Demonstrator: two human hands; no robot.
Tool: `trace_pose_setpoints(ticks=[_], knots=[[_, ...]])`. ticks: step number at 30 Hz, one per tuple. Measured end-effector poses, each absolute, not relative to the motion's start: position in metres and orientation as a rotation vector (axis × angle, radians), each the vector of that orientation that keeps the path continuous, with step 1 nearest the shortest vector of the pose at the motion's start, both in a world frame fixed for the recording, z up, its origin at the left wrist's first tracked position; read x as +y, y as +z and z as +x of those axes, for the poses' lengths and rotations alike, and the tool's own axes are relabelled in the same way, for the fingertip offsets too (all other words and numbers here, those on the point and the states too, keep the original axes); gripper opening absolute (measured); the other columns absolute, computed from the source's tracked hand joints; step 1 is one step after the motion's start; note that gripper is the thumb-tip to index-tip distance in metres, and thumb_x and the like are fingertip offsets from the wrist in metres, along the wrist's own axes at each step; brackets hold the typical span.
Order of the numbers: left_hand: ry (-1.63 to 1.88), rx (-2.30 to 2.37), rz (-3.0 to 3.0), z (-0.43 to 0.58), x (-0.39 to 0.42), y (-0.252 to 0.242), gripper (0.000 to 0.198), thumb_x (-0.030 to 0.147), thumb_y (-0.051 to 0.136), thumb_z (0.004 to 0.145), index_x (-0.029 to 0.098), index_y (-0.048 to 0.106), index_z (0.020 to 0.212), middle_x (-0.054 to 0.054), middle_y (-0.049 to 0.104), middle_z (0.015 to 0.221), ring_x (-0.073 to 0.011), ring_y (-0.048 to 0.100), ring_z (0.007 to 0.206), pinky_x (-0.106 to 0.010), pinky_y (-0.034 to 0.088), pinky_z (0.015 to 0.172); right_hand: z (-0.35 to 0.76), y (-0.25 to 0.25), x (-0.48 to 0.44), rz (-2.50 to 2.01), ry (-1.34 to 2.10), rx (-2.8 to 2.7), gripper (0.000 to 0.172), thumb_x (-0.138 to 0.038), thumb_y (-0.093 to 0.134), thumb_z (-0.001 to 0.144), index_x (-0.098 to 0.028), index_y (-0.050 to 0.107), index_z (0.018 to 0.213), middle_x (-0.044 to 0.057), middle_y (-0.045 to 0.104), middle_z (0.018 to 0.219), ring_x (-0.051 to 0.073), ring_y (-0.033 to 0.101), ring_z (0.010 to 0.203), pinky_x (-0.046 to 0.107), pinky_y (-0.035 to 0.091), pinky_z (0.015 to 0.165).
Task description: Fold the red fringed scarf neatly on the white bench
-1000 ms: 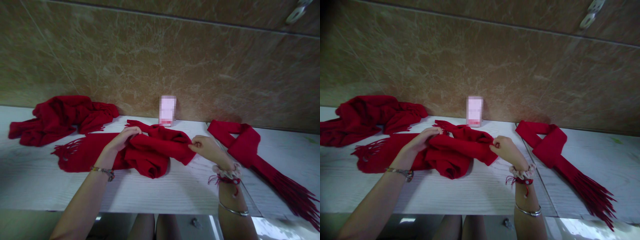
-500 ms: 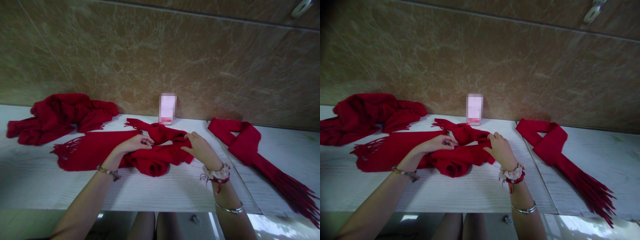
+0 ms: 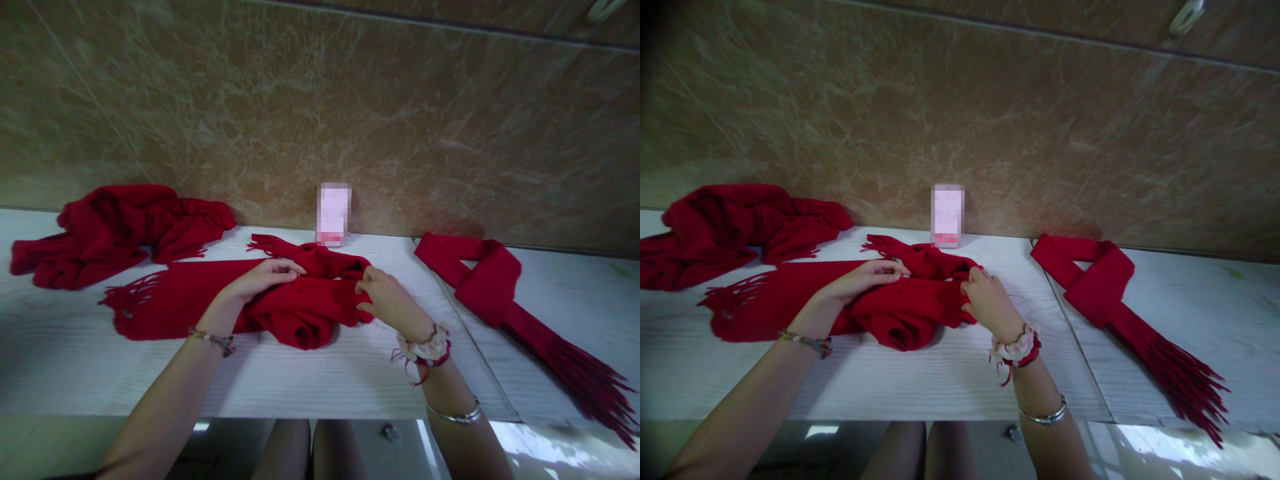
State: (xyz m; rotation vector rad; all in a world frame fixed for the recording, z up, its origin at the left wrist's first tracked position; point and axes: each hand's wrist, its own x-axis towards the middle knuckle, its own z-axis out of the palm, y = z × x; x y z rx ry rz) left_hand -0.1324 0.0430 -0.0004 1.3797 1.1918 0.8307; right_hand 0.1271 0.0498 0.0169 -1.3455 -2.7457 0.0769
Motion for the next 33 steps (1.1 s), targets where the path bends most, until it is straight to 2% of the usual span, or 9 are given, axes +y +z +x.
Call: trace_pose_setpoints(ticks=[3, 7, 9, 12, 14, 19, 23, 30, 33], knots=[[0.869, 1.195, 1.299, -0.132, 0.044, -0.001, 0.031, 0.036, 0.068, 0.058, 0.017, 0.066, 0.083, -0.002, 0.064, 0.085, -0.0163, 0.057, 0.081, -0.031, 0.04, 0.08, 0.126, 0.016, 0.048, -1.293, 0.103, -2.782, 0.015, -0.023, 0.065, 0.072, -0.015, 0.066, 0.084, 0.008, 0.054, 0.09, 0.018, 0.053, 0.082, 0.031, 0.043, 0.076], [0.783, 1.202, 1.282, -0.131, 0.045, -0.001, 0.031, 0.035, 0.069, 0.057, 0.018, 0.068, 0.083, -0.001, 0.065, 0.085, -0.0164, 0.057, 0.081, -0.031, 0.04, 0.081, 0.121, 0.015, 0.044, -1.188, 0.216, -2.763, 0.036, -0.039, 0.065, 0.071, -0.013, 0.063, 0.095, 0.009, 0.055, 0.093, 0.019, 0.053, 0.083, 0.032, 0.044, 0.077], [0.714, 1.211, 1.297, -0.131, 0.045, 0.0, 0.03, 0.035, 0.069, 0.057, 0.018, 0.068, 0.083, -0.002, 0.065, 0.088, -0.0172, 0.057, 0.083, -0.031, 0.04, 0.082, 0.117, 0.014, 0.041, -1.2, 0.15, -2.794, 0.03, -0.036, 0.065, 0.071, -0.013, 0.064, 0.089, 0.009, 0.055, 0.091, 0.019, 0.053, 0.083, 0.032, 0.043, 0.076], [0.674, 1.21, 1.296, -0.132, 0.044, 0.0, 0.029, 0.035, 0.069, 0.057, 0.018, 0.069, 0.081, -0.002, 0.067, 0.089, -0.0185, 0.058, 0.086, -0.031, 0.039, 0.085, 0.115, 0.015, 0.04, -1.238, 0.04, -2.846, 0.008, -0.019, 0.059, 0.076, -0.014, 0.065, 0.076, 0.008, 0.057, 0.085, 0.017, 0.053, 0.078, 0.029, 0.042, 0.073], [0.696, 1.206, 1.279, -0.133, 0.045, -0.001, 0.029, 0.035, 0.069, 0.056, 0.018, 0.07, 0.08, -0.002, 0.067, 0.089, -0.0192, 0.058, 0.087, -0.031, 0.039, 0.086, 0.116, 0.017, 0.04, -1.236, 0.072, -2.848, 0.01, -0.015, 0.054, 0.078, -0.014, 0.064, 0.074, 0.007, 0.057, 0.083, 0.015, 0.053, 0.075, 0.027, 0.042, 0.072], [0.783, 1.18, 1.255, -0.133, 0.045, -0.001, 0.029, 0.034, 0.07, 0.055, 0.019, 0.07, 0.08, -0.001, 0.067, 0.089, -0.0181, 0.057, 0.085, -0.031, 0.038, 0.086, 0.114, 0.015, 0.038, -1.269, 0.132, -2.851, 0.023, -0.033, 0.061, 0.075, -0.013, 0.064, 0.086, 0.009, 0.059, 0.091, 0.02, 0.055, 0.084, 0.03, 0.043, 0.074], [0.901, 1.173, 1.225, -0.134, 0.048, -0.004, 0.027, 0.032, 0.071, 0.055, 0.019, 0.069, 0.079, -0.001, 0.066, 0.087, -0.0165, 0.057, 0.083, -0.03, 0.038, 0.084, 0.105, 0.013, 0.035, -1.263, 0.032, -2.941, 0.011, -0.017, 0.055, 0.078, -0.014, 0.066, 0.078, 0.009, 0.06, 0.09, 0.019, 0.056, 0.086, 0.028, 0.041, 0.075], [1.11, 1.099, 1.084, -0.146, 0.048, -0.004, 0.03, 0.03, 0.071, 0.056, 0.018, 0.065, 0.083, -0.001, 0.065, 0.079, -0.0151, 0.057, 0.077, -0.027, 0.04, 0.076, 0.123, 0.034, 0.04, -1.148, 0.347, -2.799, 0.011, -0.02, 0.058, 0.078, -0.014, 0.063, 0.07, 0.003, 0.058, 0.079, 0.013, 0.054, 0.072, 0.024, 0.04, 0.065], [1.05, 1.057, 1.165, -0.148, 0.04, 0.005, 0.026, 0.03, 0.07, 0.058, 0.018, 0.065, 0.081, -0.001, 0.064, 0.081, -0.0149, 0.056, 0.077, -0.025, 0.04, 0.073, 0.135, 0.043, 0.042, -1.044, 0.539, -2.741, 0.008, -0.019, 0.063, 0.075, -0.015, 0.063, 0.067, 0.0, 0.057, 0.072, 0.011, 0.053, 0.067, 0.022, 0.039, 0.062]])
